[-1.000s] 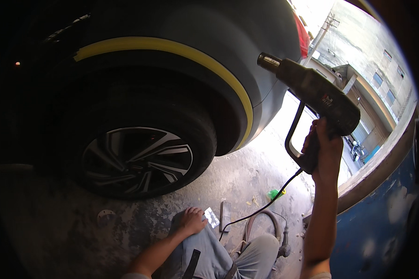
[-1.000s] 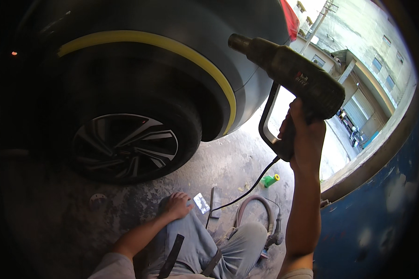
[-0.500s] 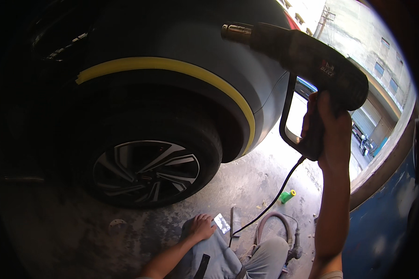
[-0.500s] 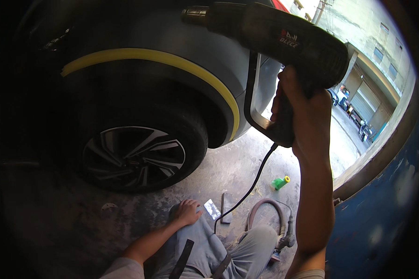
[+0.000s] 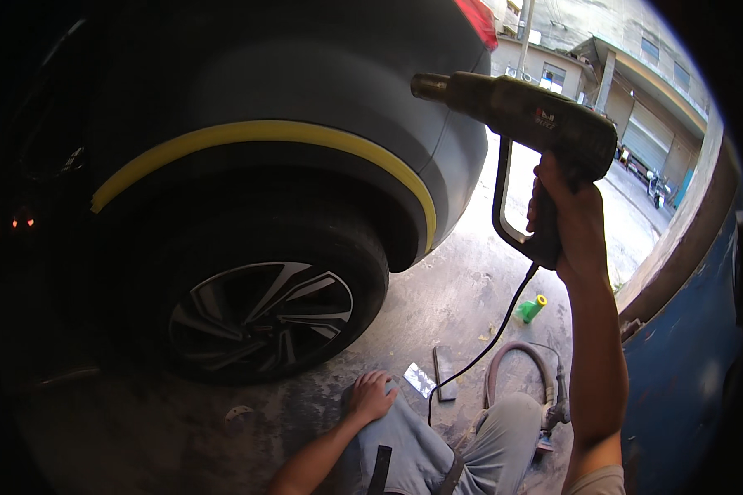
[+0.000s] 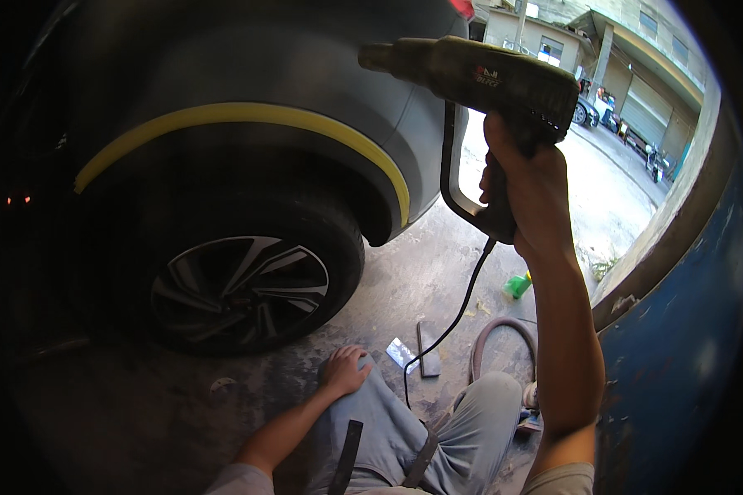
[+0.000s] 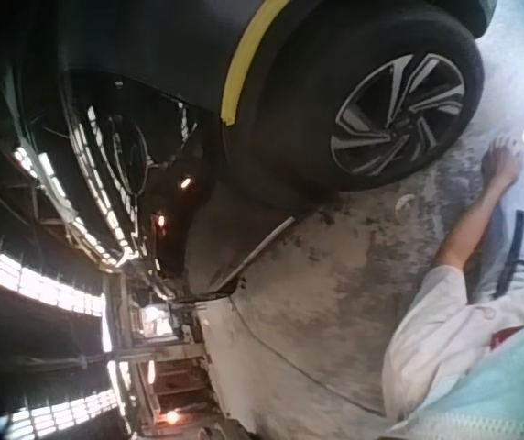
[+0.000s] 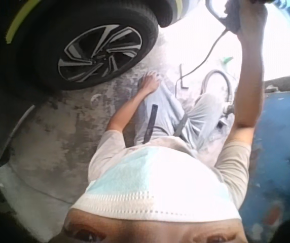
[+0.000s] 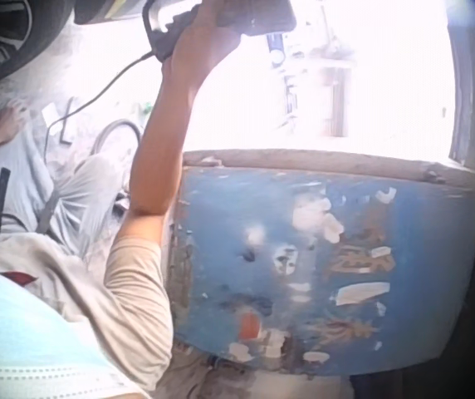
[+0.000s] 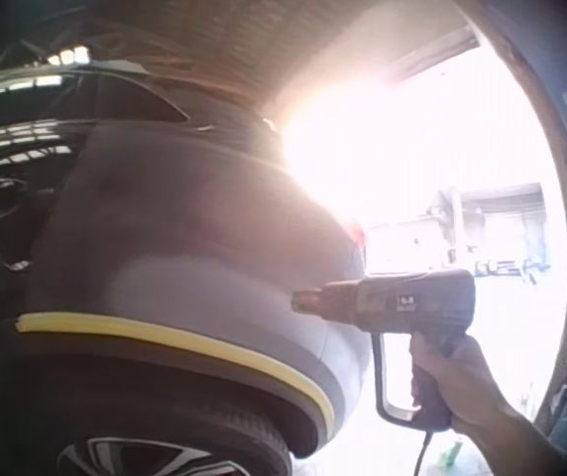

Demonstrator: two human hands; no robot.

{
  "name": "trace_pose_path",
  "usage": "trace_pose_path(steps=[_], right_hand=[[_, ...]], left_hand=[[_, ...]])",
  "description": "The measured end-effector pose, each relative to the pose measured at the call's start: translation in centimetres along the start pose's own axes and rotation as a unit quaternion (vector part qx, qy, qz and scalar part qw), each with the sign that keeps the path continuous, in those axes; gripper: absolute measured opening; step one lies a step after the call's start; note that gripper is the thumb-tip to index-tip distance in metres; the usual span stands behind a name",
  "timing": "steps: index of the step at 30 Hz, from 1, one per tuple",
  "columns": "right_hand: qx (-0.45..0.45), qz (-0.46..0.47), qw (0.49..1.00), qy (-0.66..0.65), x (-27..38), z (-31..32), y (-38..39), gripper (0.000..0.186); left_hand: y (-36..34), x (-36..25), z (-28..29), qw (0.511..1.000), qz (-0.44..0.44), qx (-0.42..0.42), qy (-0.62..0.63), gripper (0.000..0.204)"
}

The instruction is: The person removes a green protective sheet from a black car, then sits on the floor and uses a heat gun to apply heat to the rear wheel arch area. The person repeatedly moves the heat gun along the yellow masking tape line and touches the panel with their hand.

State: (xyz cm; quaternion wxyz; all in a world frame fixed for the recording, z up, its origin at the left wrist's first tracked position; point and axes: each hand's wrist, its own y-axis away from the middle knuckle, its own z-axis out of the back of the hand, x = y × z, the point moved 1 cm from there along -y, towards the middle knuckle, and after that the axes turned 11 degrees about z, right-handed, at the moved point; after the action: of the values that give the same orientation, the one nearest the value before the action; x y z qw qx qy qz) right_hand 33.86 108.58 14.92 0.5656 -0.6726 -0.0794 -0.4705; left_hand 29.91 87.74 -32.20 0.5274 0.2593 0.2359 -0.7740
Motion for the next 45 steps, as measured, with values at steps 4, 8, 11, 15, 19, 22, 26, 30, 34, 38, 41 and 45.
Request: trace_pose_path(steps=[4, 8, 11, 15, 19, 22, 26, 30, 34, 38, 41, 45], right_hand=[[-0.036, -0.021, 0.999, -0.011, -2.3, 1.6, 0.8, 0.035], [-0.053, -0.047, 0.997, -0.039, -4.6, 3.0, 1.2, 0.035], [-0.062, -0.067, 0.995, -0.045, -6.2, 3.8, 1.7, 0.037], [-0.074, -0.107, 0.991, -0.010, -7.7, 4.5, 2.8, 0.038], [-0.074, -0.098, 0.992, -0.020, -8.6, 4.9, 4.0, 0.034], [-0.075, -0.100, 0.989, -0.075, -9.6, 5.3, 5.2, 0.030], [-0.102, -0.102, 0.984, -0.101, -12.9, 5.6, 7.7, 0.027], [-0.151, -0.133, 0.978, -0.054, -17.8, 5.4, 10.2, 0.030], [-0.162, -0.156, 0.968, -0.108, -21.8, 5.8, 12.2, 0.029], [-0.173, -0.198, 0.947, -0.183, -24.7, 6.1, 13.7, 0.031], [-0.149, -0.196, 0.963, -0.112, -26.7, 6.3, 14.4, 0.037], [-0.163, -0.268, 0.935, -0.164, -29.0, 6.3, 15.0, 0.039]], left_hand=[[0.0, 0.2, 0.1, 1.000, -0.001, 0.001, -0.011, 0.038], [0.0, 0.2, 0.1, 1.000, 0.000, 0.007, -0.022, 0.037], [0.0, 0.2, 0.1, 1.000, -0.008, 0.000, -0.024, 0.037], [0.0, 0.0, 0.1, 0.999, -0.018, -0.012, -0.027, 0.036], [0.1, -0.4, 0.1, 1.000, 0.001, 0.004, -0.025, 0.036], [0.2, -0.9, 0.1, 1.000, 0.001, 0.005, -0.029, 0.035], [0.5, -1.2, 0.4, 1.000, -0.003, -0.003, -0.031, 0.032], [0.9, -1.4, 1.1, 1.000, -0.014, -0.016, -0.021, 0.029], [1.5, -1.5, 2.0, 0.999, -0.001, -0.002, -0.033, 0.029], [2.1, -2.0, 2.7, 0.999, 0.004, -0.007, -0.053, 0.029], [2.4, -2.3, 2.9, 0.998, 0.005, -0.007, -0.067, 0.030], [2.6, -3.0, 2.8, 0.997, -0.004, -0.012, -0.081, 0.029]])
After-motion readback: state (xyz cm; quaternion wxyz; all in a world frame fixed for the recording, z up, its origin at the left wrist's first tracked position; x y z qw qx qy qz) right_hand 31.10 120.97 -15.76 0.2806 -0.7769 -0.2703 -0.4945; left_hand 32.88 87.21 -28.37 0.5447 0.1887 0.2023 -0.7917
